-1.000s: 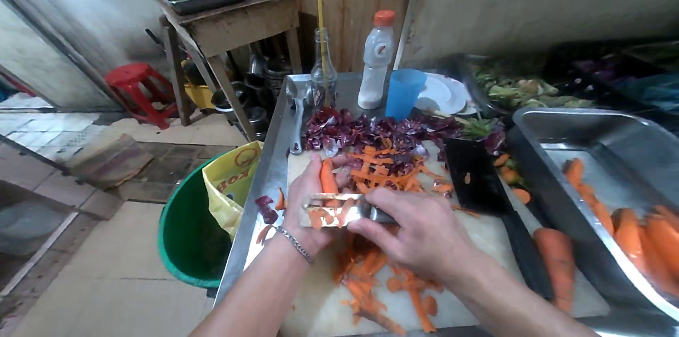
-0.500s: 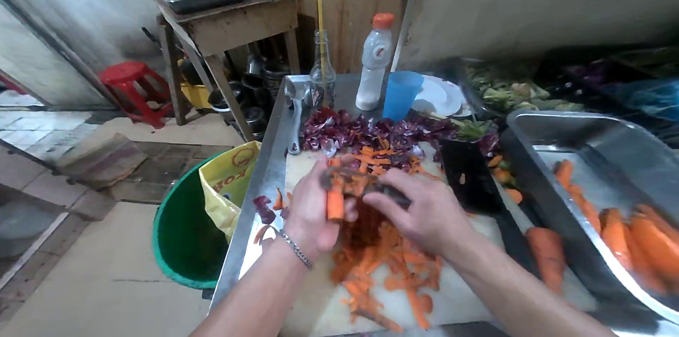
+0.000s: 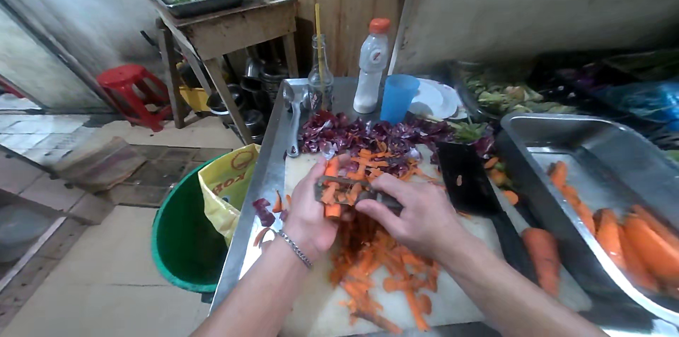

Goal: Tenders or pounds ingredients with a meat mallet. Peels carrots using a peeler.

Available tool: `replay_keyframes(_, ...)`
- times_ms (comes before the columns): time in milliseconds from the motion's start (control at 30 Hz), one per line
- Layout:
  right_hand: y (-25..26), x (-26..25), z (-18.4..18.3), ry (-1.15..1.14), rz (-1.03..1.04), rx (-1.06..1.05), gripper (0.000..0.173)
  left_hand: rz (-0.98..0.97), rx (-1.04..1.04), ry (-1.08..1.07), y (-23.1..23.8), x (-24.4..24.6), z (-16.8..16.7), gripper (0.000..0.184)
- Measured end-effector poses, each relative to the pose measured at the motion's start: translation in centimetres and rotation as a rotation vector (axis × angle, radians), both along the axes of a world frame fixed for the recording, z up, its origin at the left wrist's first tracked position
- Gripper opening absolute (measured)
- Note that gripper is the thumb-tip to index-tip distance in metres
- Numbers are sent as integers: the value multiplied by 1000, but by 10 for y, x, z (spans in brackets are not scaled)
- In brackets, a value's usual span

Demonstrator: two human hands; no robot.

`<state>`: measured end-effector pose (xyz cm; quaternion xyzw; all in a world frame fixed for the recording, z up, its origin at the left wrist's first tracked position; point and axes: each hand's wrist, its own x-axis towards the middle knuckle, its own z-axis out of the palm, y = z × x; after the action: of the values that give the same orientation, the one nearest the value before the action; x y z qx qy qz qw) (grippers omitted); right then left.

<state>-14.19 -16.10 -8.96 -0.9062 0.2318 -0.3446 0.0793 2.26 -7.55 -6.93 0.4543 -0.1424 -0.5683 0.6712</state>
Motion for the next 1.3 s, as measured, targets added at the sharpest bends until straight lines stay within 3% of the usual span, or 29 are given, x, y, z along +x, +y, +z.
replay_keyframes(133, -10, -5, 4, 35, -137, 119, 51, -24, 33, -9, 0, -10, 6, 46)
replay_keyframes(300, 3, -4, 0, -11, -35, 93, 48, -39, -48, -92, 1, -3, -3, 53)
replay_keyframes(500, -17, -13, 5, 6, -203, 216, 49, -96, -30, -120, 0, -10, 2, 55)
replay_keyframes(633, 14, -4, 0, -35, 11, 121, 46, -38, -68, -95, 2, -1, -5, 50)
replay_keyframes(900, -5, -1, -1, -2, -130, 103, 50, -57, -31, -114, 2, -8, 2, 46)
replay_keyframes(1033, -16, -6, 4, 41, -227, 284, 48, -166, -92, -191, 4, -8, -4, 55)
replay_keyframes(1133, -17, -11, 9, -30, -213, 386, 44, -104, -30, -233, -1, -7, -6, 54)
replay_keyframes(1200, -18, -15, 21, -77, -126, 632, 40, -28, 83, -235, -4, -3, -7, 57)
replay_keyframes(1300, -27, -26, 39, -49, -17, 1074, 49, -67, 164, -183, -5, 0, -2, 54)
